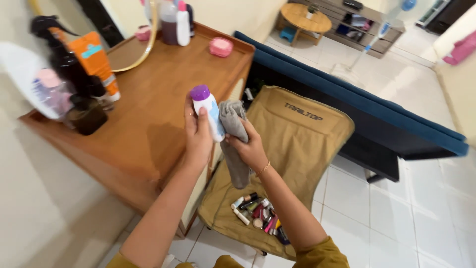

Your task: Organizing various cosmetic and toiletry bottles by moving them between a folding chair and a wooden dresser.

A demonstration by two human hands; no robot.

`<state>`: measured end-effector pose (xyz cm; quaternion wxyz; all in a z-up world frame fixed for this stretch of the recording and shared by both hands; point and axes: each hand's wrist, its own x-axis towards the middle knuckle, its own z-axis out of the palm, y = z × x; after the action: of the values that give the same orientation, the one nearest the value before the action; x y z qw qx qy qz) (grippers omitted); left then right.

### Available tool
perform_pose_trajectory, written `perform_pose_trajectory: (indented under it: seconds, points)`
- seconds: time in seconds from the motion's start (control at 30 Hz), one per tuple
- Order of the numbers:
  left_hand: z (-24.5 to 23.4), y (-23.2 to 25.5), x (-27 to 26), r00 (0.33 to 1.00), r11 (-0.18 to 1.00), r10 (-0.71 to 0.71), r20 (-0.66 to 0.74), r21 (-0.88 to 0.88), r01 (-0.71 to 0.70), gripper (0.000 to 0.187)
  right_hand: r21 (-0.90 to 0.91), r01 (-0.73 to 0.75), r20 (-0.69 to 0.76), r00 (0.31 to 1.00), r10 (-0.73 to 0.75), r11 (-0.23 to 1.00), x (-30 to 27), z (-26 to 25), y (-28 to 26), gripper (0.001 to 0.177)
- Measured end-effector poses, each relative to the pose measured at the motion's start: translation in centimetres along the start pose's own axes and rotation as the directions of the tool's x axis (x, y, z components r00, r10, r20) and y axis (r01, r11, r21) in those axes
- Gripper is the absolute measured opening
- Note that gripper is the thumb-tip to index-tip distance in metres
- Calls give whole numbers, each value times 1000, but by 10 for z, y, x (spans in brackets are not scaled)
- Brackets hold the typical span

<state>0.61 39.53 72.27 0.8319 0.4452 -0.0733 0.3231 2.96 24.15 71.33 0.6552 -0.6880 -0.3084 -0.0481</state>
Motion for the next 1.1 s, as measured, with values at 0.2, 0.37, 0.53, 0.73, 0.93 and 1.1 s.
perform_pose_trajectory:
  seconds: [0.2, 0.37, 0.53, 0.73, 0.93, 1.1]
  points:
    - [-36, 48, 27, 992, 950, 40, -119, 311, -1, 66, 9, 57, 76, 995, -57, 998, 36, 55, -6, 53]
    - [-78, 61, 37, 986, 950, 43, -162, 312, 10, 60, 149, -134, 110, 987, 118, 980, 56, 73, -3, 42]
    - [-95, 63, 55, 982, 928, 63, -176, 374, 8, 56, 192, -285, 45, 958, 282, 939, 85, 77, -8, 41]
    - [-87, 74, 87, 965, 916, 127, -228, 401, -26, 46, -61, -231, 62, 970, 235, 971, 145, 100, 77, 61]
    - [-71, 97, 109, 936, 870, 261, -236, 477, -122, 48, -751, 114, 354, 901, 251, 650, 142, 140, 9, 89]
    - [-63, 80, 121, 953, 919, 170, -251, 390, -61, 56, -613, 200, 457, 879, 136, 764, 142, 128, -4, 85]
